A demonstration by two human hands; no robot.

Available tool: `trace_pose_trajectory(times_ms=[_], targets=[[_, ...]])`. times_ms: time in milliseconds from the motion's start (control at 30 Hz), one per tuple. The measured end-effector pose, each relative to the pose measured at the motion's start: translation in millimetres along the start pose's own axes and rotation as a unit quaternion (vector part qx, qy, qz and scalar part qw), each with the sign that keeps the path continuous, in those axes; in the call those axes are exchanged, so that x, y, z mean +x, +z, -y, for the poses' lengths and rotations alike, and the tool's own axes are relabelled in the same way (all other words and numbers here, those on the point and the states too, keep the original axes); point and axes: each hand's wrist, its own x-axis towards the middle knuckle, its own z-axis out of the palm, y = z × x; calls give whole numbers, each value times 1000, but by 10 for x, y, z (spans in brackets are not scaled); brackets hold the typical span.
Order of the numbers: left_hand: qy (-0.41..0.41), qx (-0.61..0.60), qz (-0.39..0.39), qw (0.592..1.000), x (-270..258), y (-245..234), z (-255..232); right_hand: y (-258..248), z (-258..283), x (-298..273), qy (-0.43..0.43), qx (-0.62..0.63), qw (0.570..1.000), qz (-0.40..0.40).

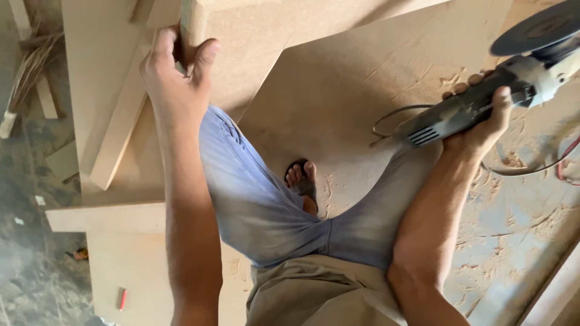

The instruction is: The person sands the edges of wooden frame components using a handheld angle grinder with a sanding disc on a workshop floor.

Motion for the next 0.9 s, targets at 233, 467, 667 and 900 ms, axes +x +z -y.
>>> trace_pose_trajectory(times_ms=[233, 467, 667, 900], targets=[[28, -73, -15, 997, 36, -83, -101, 21, -62, -34, 0, -13, 1000, -21], [-12, -157, -89, 983, 101, 204, -168, 87, -89, -54, 20, -7, 1000, -2], [-78, -229, -120, 963, 115, 328, -131, 94, -127, -15, -2, -54, 998, -6], [-65, -61, -47, 995, 373, 155, -194, 132, -131, 17, 22, -55, 998, -25]])
